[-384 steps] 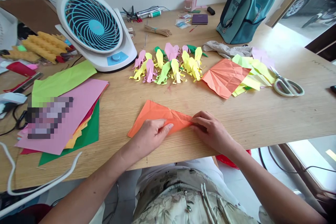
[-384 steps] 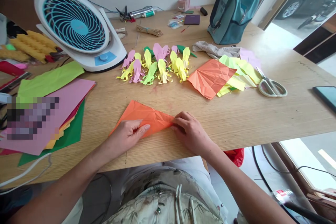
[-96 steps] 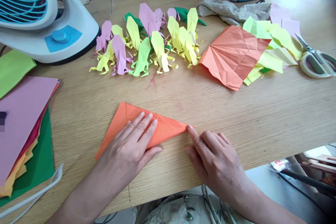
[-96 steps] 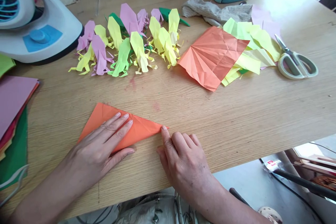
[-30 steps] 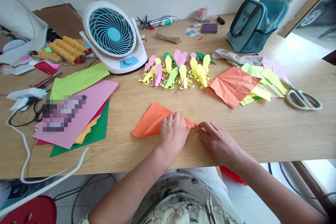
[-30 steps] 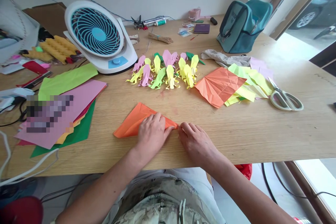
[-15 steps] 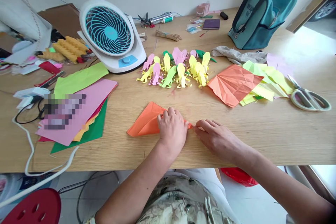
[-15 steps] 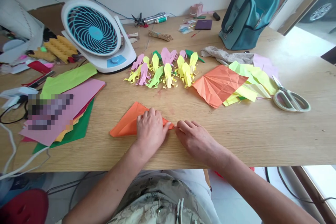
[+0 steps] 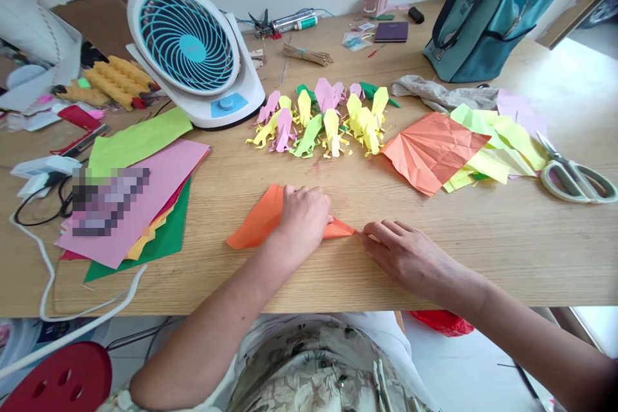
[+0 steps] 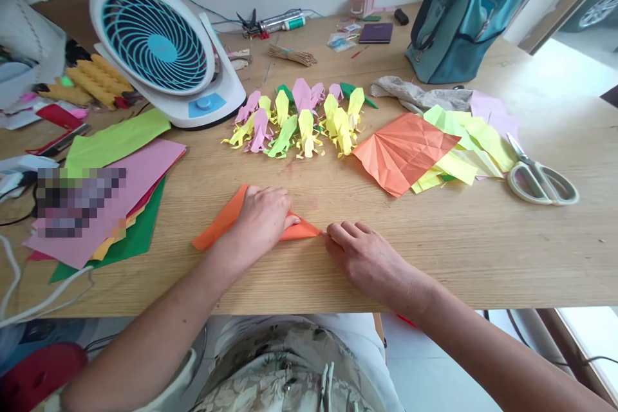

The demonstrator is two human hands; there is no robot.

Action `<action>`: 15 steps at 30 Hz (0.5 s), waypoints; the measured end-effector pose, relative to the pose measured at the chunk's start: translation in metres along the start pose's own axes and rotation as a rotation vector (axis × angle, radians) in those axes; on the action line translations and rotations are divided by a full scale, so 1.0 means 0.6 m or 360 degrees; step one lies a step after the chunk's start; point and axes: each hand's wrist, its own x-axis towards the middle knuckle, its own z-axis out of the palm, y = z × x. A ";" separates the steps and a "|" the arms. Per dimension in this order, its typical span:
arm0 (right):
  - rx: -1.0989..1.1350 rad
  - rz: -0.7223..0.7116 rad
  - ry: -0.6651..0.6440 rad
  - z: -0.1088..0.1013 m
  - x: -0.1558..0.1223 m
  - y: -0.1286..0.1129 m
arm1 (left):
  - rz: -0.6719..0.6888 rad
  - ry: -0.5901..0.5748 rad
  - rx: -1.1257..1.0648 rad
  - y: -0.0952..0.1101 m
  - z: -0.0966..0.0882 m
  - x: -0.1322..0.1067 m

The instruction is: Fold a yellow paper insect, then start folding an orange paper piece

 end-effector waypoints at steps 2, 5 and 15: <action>-0.0017 0.0004 -0.0026 -0.001 0.001 -0.001 | 0.0102 -0.0103 -0.0078 -0.022 -0.005 0.013; 0.0002 0.0014 -0.0028 -0.006 0.005 -0.002 | 0.0299 -0.0148 -0.0253 -0.055 -0.006 0.027; 0.0564 0.0192 0.0096 -0.028 0.064 0.003 | 0.0566 -0.0034 -0.0444 -0.087 0.008 0.034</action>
